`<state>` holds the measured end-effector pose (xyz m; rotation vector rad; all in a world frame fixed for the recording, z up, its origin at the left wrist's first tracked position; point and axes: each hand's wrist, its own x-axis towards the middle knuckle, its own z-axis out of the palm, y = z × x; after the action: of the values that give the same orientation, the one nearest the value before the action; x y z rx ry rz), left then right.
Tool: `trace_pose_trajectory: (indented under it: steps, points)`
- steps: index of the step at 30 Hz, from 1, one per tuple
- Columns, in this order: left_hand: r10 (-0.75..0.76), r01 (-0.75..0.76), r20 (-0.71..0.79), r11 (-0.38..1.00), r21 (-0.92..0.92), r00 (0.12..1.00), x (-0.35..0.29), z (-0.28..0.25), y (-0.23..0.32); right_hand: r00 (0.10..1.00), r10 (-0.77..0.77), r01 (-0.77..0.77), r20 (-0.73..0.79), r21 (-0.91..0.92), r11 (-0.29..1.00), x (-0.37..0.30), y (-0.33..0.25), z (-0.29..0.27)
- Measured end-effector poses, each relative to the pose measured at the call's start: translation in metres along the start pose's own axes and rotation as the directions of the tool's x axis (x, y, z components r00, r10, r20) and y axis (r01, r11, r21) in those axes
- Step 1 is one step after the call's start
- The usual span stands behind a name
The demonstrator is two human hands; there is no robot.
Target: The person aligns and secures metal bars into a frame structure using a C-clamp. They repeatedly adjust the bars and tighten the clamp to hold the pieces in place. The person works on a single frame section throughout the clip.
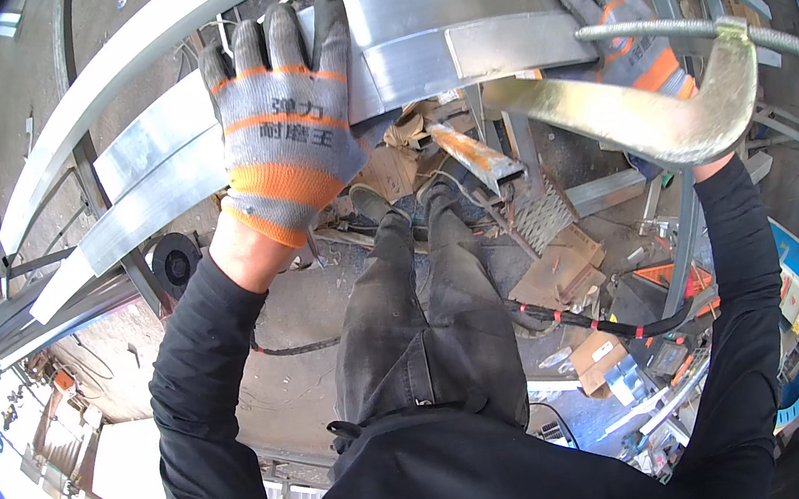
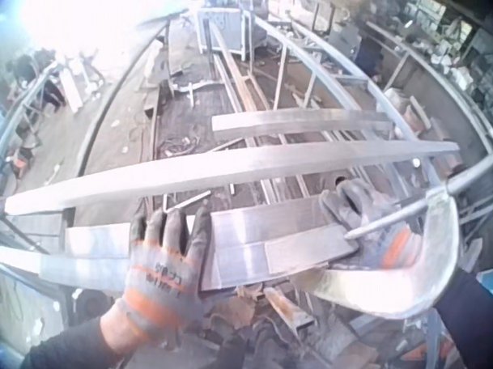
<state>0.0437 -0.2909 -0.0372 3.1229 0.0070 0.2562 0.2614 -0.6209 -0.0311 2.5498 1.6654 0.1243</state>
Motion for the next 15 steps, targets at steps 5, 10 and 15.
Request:
trace_pose_trajectory:
  steps: [5,10,15]
  points:
    - [0.003,-0.002,0.004,1.000,-0.022,1.000,0.002,-0.003,-0.002,0.998,0.041,-0.038,-0.043,0.080,0.996,-0.040,0.042,0.011]
    - [-0.014,0.015,0.022,0.996,-0.089,1.000,0.004,-0.006,-0.002,0.789,0.614,-0.462,-0.038,0.621,0.633,-0.143,0.143,-0.115]
    - [-0.028,0.032,0.042,0.995,-0.097,0.999,0.005,-0.008,-0.002,0.999,-0.034,0.036,-0.024,0.100,0.994,-0.098,0.154,-0.314]
